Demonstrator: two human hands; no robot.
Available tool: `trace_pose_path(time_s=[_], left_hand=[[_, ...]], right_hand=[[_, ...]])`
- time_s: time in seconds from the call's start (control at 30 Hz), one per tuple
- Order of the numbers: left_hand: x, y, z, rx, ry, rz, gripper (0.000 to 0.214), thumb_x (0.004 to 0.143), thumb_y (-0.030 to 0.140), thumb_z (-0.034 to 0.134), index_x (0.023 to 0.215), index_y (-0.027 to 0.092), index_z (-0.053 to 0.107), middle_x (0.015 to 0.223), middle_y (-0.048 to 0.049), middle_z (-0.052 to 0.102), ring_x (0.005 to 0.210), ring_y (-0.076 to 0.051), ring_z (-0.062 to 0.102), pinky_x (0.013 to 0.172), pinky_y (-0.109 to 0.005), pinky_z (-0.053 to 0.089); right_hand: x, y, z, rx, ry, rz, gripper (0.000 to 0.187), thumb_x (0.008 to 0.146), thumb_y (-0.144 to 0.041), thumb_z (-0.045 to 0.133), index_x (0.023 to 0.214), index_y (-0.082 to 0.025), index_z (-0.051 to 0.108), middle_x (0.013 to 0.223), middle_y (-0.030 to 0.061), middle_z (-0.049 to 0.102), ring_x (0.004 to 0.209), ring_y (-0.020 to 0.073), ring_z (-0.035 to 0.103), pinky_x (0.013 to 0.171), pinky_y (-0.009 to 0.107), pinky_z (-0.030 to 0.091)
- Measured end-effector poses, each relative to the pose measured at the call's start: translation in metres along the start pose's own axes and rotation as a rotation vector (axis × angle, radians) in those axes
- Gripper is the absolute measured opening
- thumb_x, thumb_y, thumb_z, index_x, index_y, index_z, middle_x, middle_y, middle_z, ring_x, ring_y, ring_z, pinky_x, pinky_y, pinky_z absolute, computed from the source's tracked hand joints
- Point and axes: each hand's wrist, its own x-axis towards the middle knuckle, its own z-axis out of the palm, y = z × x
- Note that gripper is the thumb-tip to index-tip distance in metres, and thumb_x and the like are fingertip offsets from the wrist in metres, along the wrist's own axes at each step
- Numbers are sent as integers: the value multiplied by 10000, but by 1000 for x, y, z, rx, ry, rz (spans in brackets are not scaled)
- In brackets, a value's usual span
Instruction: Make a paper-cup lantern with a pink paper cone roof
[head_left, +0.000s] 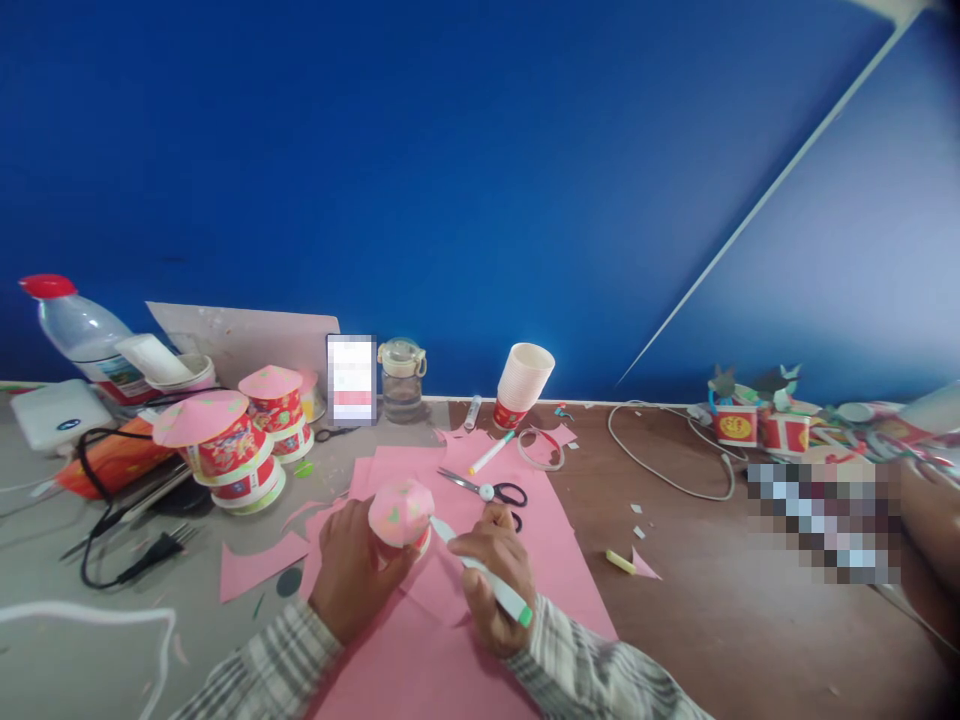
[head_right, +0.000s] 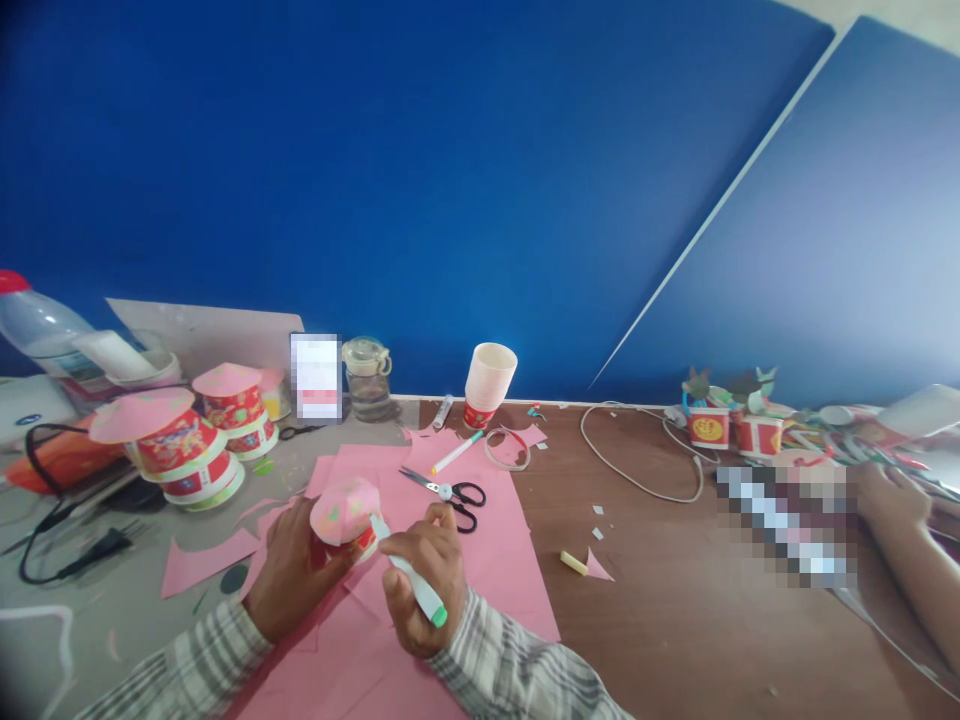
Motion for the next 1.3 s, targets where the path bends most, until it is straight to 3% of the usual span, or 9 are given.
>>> trace_pose_path(time_s=[0.43, 0.67, 1.3], left_hand=[[1, 2, -1, 9, -1, -30, 348, 497, 542, 541, 688, 263, 463, 548, 71, 412, 550, -202, 475, 559, -375, 405], [0, -1, 1, 13, 0, 1, 385, 510, 521, 551, 779, 254, 490, 596, 51, 466, 599, -215, 504, 592, -384, 412], [1, 3, -2, -4, 4, -14, 328, 522, 516, 539, 729, 268, 482, 576, 58, 459, 581, -210, 501, 586, -381, 408]], right_hand=[[-2, -3, -1, 7, -81, 0, 287, 896, -353, 365, 842, -185, 591, 583, -31, 555, 477, 129, 492, 659, 367, 413], [-1, 0, 2, -12, -23, 10, 293, 901, -355, 368, 854, -180, 599, 611, -15, 587, 509, 139, 523, 665, 368, 413], [-1, 1, 3, -3, -4, 14, 178, 843, -265, 442, 869, -199, 605, 625, -21, 608, 510, 145, 536, 661, 368, 418]])
